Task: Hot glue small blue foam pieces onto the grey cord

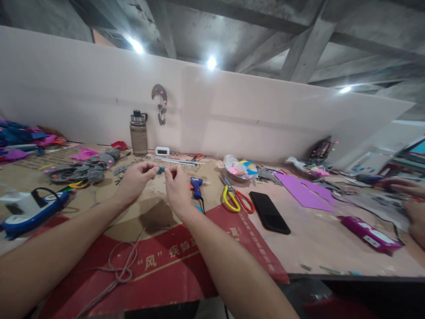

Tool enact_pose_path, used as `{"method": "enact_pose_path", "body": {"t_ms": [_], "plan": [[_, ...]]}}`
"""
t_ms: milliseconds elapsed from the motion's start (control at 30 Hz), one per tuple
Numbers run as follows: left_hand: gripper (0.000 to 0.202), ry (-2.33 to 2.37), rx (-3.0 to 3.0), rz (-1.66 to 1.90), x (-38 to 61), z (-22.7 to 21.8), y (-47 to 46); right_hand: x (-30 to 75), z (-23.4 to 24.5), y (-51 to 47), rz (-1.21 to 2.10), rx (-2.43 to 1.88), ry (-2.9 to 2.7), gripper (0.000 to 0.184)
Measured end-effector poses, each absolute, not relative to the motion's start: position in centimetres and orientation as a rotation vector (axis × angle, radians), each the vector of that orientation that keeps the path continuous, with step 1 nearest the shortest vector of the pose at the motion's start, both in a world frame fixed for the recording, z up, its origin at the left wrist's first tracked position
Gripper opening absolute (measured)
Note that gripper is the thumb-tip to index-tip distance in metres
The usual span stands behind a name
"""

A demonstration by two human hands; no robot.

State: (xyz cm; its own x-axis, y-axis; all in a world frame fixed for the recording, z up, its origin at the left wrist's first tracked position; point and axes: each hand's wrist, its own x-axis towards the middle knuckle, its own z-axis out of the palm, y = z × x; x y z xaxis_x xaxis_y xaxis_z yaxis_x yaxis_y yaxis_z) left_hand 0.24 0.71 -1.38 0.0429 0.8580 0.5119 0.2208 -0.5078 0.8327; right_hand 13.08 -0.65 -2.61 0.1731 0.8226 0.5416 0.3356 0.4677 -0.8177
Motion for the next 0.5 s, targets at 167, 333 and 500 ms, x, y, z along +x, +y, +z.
{"method": "enact_pose_path", "body": {"t_ms": [167,333,500], "plan": [[0.018,0.972,1.706,1.438,0.24,-1.67,1.07,13.21,-2.66,-0.59,0.505,-1.077,-1.389,0.016],[0.015,0.809,1.522,1.386,0.38,-1.94,1.29,13.35,-2.50,-0.77,0.579,-0.999,-1.414,0.018],[0.016,0.697,1.329,1.246,0.35,-1.57,1.08,13.71,-1.97,-1.02,0.616,-1.045,-1.402,0.017]]}}
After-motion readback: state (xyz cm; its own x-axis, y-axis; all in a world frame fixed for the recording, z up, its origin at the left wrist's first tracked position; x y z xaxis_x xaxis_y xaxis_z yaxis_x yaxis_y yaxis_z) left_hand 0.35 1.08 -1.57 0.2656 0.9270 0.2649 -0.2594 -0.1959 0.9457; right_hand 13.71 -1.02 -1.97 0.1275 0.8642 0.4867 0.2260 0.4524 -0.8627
